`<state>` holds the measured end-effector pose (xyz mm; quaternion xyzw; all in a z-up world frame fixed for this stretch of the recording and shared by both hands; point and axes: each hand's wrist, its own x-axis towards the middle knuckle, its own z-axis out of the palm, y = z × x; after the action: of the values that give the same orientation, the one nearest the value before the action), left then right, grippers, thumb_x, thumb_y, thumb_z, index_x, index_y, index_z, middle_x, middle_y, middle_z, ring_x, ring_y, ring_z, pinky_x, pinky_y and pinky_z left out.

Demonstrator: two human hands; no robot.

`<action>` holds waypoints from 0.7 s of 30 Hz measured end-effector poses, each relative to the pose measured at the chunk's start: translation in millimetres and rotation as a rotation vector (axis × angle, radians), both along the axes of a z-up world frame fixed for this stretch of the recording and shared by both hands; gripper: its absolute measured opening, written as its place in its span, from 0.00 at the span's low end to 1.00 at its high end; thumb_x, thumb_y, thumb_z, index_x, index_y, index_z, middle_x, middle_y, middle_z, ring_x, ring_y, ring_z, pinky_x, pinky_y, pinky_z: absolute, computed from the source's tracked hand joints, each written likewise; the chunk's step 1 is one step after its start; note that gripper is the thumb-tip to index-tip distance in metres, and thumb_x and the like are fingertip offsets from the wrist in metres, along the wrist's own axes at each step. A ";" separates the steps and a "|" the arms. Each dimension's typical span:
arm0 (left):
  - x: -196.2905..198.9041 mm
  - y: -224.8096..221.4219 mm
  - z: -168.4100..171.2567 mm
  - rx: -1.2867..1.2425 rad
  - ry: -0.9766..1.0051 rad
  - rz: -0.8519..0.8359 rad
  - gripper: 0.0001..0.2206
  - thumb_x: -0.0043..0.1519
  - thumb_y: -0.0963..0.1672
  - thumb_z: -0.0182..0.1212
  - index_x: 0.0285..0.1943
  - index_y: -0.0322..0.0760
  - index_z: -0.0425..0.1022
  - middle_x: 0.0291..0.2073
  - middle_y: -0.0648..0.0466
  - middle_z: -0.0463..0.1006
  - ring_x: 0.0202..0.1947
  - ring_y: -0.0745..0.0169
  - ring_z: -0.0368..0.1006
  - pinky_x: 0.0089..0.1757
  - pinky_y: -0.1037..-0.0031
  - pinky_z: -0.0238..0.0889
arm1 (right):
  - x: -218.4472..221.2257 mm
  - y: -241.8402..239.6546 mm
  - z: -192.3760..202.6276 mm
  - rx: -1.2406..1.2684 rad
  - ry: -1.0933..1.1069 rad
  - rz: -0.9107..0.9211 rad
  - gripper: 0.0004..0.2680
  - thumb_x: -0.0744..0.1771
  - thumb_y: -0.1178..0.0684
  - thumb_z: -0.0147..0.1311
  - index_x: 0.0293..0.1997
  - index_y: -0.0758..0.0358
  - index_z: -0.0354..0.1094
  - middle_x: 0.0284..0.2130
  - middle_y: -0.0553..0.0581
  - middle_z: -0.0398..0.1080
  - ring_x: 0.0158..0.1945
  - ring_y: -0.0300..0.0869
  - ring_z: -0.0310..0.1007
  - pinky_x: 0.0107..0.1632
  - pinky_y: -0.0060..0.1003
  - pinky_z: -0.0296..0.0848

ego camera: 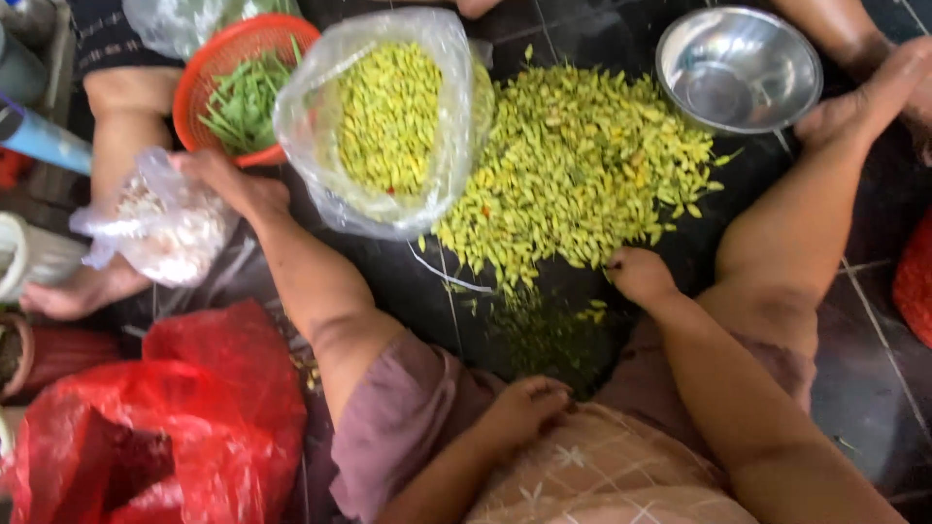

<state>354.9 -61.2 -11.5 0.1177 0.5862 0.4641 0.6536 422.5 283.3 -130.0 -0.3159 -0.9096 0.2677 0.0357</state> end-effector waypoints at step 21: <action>-21.9 47.4 -86.6 -0.108 0.033 0.406 0.26 0.62 0.46 0.71 0.68 0.33 0.71 0.58 0.34 0.75 0.54 0.38 0.76 0.52 0.50 0.73 | -3.7 -81.3 31.3 -0.427 -0.226 -0.153 0.15 0.60 0.41 0.61 0.46 0.54 0.78 0.44 0.59 0.79 0.53 0.54 0.76 0.55 0.47 0.75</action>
<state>333.1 -13.8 -98.2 -0.0306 0.6326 0.5520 0.5424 418.8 202.0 -98.8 -0.4120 -0.8040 0.4135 -0.1136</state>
